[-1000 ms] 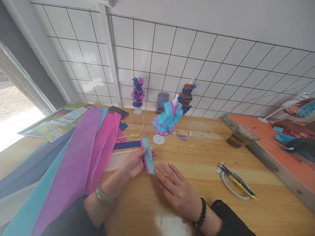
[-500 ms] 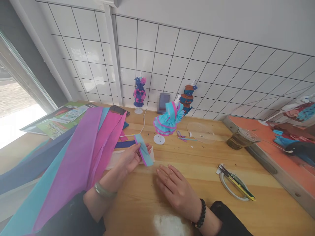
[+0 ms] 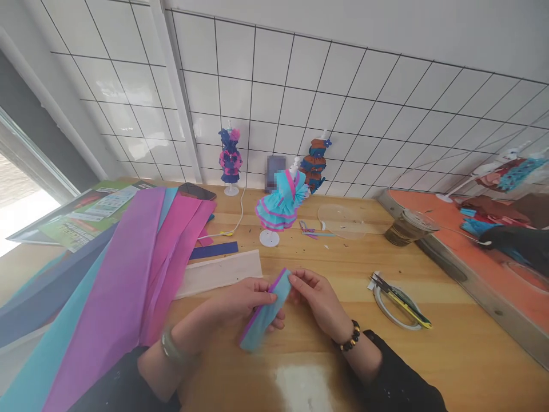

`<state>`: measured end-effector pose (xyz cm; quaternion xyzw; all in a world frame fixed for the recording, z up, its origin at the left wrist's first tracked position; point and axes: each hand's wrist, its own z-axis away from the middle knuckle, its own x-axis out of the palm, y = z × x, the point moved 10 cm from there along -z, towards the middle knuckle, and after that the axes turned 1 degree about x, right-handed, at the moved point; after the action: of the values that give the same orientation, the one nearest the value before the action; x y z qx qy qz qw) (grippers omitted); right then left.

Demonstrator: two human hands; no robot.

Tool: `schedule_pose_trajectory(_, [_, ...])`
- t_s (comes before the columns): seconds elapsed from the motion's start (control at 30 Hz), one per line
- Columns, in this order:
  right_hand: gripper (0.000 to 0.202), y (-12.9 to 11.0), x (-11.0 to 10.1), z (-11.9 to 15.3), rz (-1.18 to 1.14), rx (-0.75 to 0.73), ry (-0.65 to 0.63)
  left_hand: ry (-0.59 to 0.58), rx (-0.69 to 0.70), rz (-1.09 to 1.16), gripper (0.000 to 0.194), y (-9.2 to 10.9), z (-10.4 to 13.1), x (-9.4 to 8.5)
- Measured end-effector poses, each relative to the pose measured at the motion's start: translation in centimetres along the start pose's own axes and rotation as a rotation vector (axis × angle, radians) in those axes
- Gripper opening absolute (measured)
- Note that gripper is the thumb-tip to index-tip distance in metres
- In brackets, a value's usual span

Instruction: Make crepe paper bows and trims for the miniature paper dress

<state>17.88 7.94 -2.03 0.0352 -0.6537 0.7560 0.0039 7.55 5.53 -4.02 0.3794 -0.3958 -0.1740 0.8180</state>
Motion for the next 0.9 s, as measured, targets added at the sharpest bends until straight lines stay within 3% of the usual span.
schedule_pose_trajectory(0.17, [0.03, 0.0, -1.3, 0.0, -0.015, 0.018, 0.056, -0.03, 0.063, -0.043, 0.025, 0.7, -0.2, -0.2])
schedule_pose_trajectory(0.37, [0.026, -1.6, -3.9, 0.3, -0.08, -0.063, 0.192, 0.118, 0.176, 0.028, 0.03, 2.3, -0.4, -2.5])
schedule_pose_trajectory(0.53, [0.023, -1.8, -5.6, 0.3, -0.152, -0.071, 0.252, 0.095, 0.137, -0.2, 0.034, 2.1, -0.2, -1.9])
schedule_pose_trajectory(0.63, [0.024, -1.6, -6.5, 0.2, -0.19, -0.058, 0.288, 0.158, 0.149, -0.276, 0.037, 2.3, -0.1, -2.4])
schedule_pose_trajectory(0.8, [0.025, -0.9, -7.3, -0.1, -0.227, -0.021, 0.292, 0.273, 0.183, -0.298, 0.038, 3.0, -0.1, -3.7])
schedule_pose_trajectory(0.9, [0.023, 0.2, -7.2, -0.5, -0.273, 0.067, 0.222, 0.291, 0.202, -0.321, 0.037, 3.3, -0.1, -4.0])
